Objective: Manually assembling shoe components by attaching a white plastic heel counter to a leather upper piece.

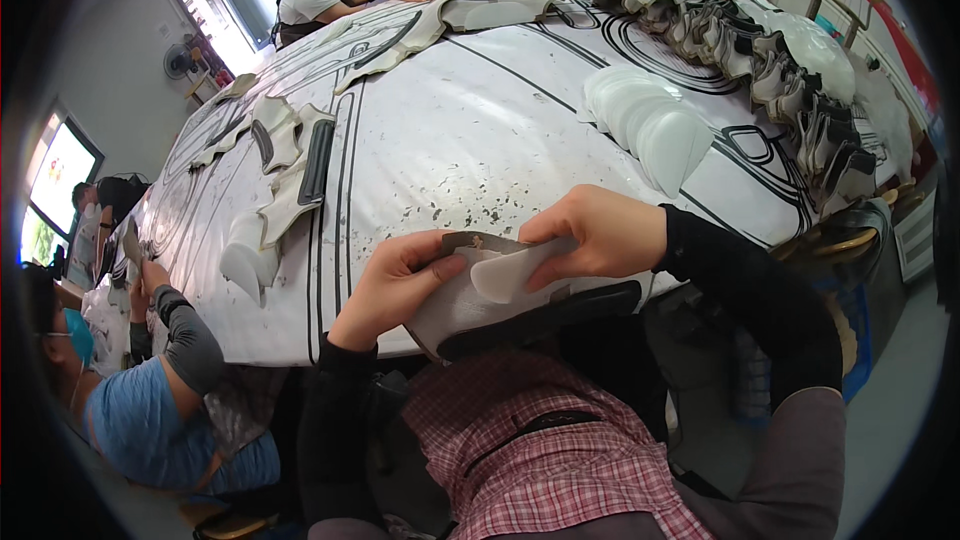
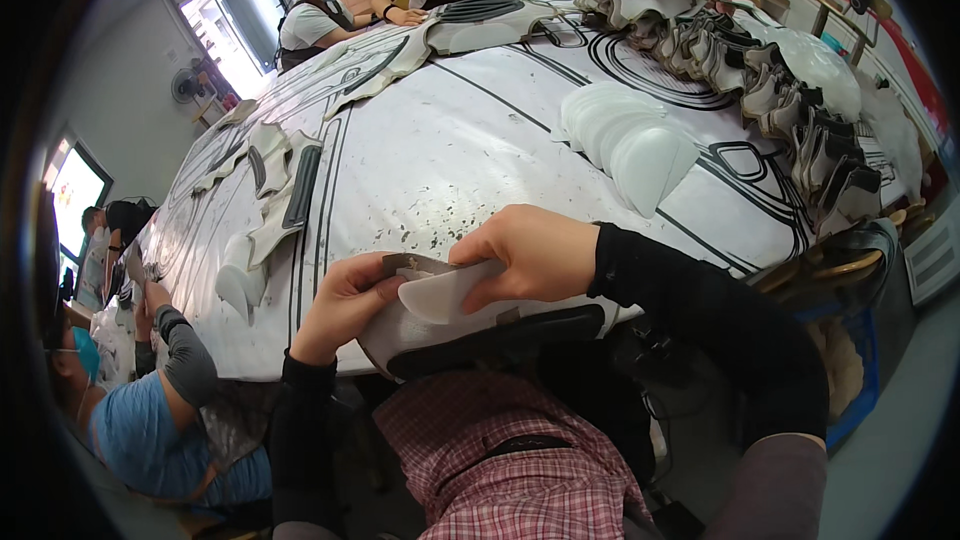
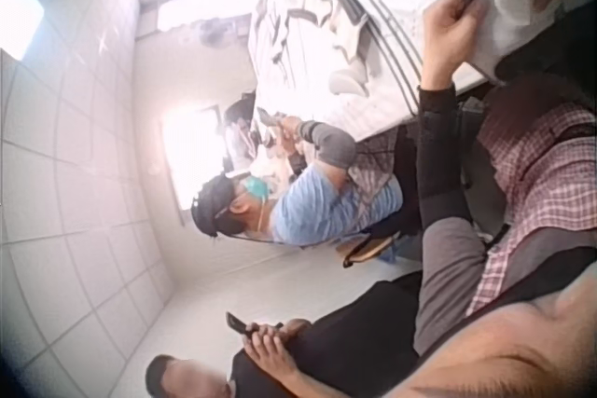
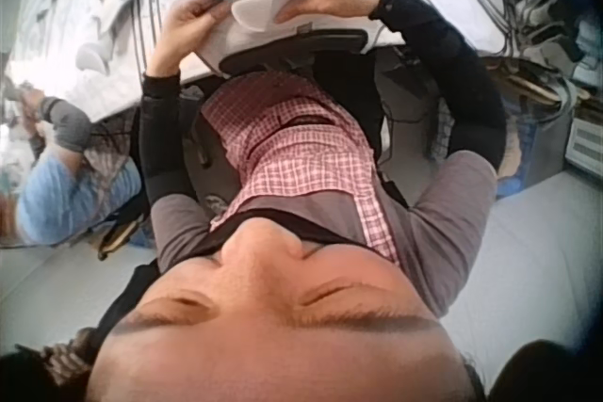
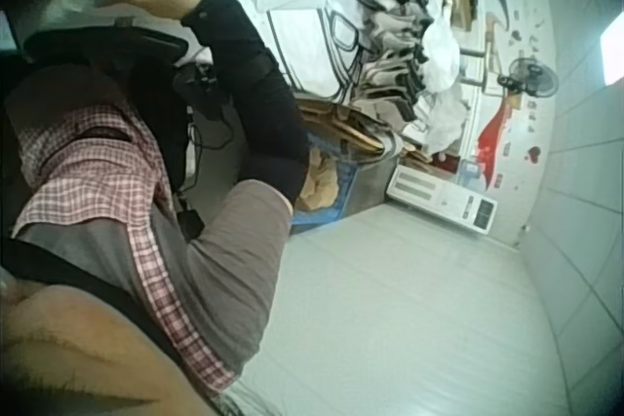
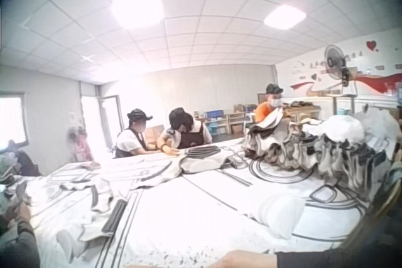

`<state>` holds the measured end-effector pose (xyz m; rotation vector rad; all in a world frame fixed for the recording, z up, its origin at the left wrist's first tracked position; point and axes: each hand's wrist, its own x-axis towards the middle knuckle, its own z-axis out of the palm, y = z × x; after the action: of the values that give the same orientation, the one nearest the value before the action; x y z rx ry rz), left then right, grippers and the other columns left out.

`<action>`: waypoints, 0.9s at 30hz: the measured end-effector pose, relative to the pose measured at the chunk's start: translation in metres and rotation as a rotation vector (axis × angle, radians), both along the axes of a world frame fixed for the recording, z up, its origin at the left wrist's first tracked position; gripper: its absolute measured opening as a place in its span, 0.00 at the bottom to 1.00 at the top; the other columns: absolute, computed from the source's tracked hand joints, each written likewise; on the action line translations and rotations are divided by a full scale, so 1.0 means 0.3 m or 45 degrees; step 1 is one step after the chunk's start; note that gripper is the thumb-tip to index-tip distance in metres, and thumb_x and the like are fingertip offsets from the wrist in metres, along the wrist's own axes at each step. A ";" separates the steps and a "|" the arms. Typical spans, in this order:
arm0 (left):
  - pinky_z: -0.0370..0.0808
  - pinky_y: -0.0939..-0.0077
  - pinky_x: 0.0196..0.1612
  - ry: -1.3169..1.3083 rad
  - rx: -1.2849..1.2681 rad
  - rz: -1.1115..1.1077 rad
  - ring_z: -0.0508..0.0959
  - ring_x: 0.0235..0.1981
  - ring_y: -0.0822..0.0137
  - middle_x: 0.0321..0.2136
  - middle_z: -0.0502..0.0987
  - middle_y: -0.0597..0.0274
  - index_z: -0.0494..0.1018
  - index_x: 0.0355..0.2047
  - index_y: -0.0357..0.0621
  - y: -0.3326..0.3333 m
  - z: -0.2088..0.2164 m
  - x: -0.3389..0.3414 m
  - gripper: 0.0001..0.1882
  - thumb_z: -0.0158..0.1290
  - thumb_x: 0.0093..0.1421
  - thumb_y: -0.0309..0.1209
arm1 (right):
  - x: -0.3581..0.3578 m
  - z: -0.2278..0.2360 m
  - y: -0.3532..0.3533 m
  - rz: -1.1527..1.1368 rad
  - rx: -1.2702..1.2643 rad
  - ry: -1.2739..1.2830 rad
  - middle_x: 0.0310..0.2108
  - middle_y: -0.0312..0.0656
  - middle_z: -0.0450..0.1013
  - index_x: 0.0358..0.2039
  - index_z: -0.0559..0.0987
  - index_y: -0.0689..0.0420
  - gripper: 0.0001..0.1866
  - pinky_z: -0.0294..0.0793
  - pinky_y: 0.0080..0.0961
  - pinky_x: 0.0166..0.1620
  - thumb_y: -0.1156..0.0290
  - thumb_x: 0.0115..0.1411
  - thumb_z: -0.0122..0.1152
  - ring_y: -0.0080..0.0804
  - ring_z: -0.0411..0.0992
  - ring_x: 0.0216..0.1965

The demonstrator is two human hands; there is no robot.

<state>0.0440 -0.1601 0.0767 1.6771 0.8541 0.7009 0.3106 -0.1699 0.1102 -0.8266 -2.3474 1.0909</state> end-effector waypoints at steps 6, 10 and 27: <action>0.72 0.83 0.40 0.018 -0.022 0.028 0.73 0.35 0.80 0.32 0.78 0.69 0.75 0.45 0.34 -0.025 0.006 0.009 0.12 0.52 0.62 0.24 | 0.027 0.002 -0.007 -0.160 0.053 -0.141 0.28 0.48 0.75 0.37 0.79 0.56 0.15 0.70 0.31 0.37 0.62 0.52 0.67 0.44 0.74 0.32; 0.72 0.82 0.40 0.118 0.015 0.006 0.73 0.35 0.80 0.32 0.78 0.68 0.74 0.45 0.33 -0.053 0.028 0.006 0.12 0.52 0.62 0.25 | 0.035 -0.016 -0.003 -0.230 0.062 -0.236 0.27 0.48 0.74 0.34 0.79 0.56 0.15 0.70 0.33 0.36 0.58 0.54 0.66 0.45 0.73 0.31; 0.72 0.81 0.33 0.242 0.356 0.126 0.75 0.28 0.78 0.27 0.80 0.63 0.77 0.35 0.33 -0.106 0.098 0.070 0.11 0.59 0.57 0.29 | -0.041 0.053 -0.064 -0.204 0.428 -0.282 0.27 0.46 0.75 0.38 0.75 0.55 0.15 0.72 0.33 0.33 0.59 0.57 0.64 0.46 0.74 0.28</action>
<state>0.0651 -0.1921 0.1063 1.9860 1.0149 0.7647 0.2982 -0.1891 0.1261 -1.0247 -2.4956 0.5419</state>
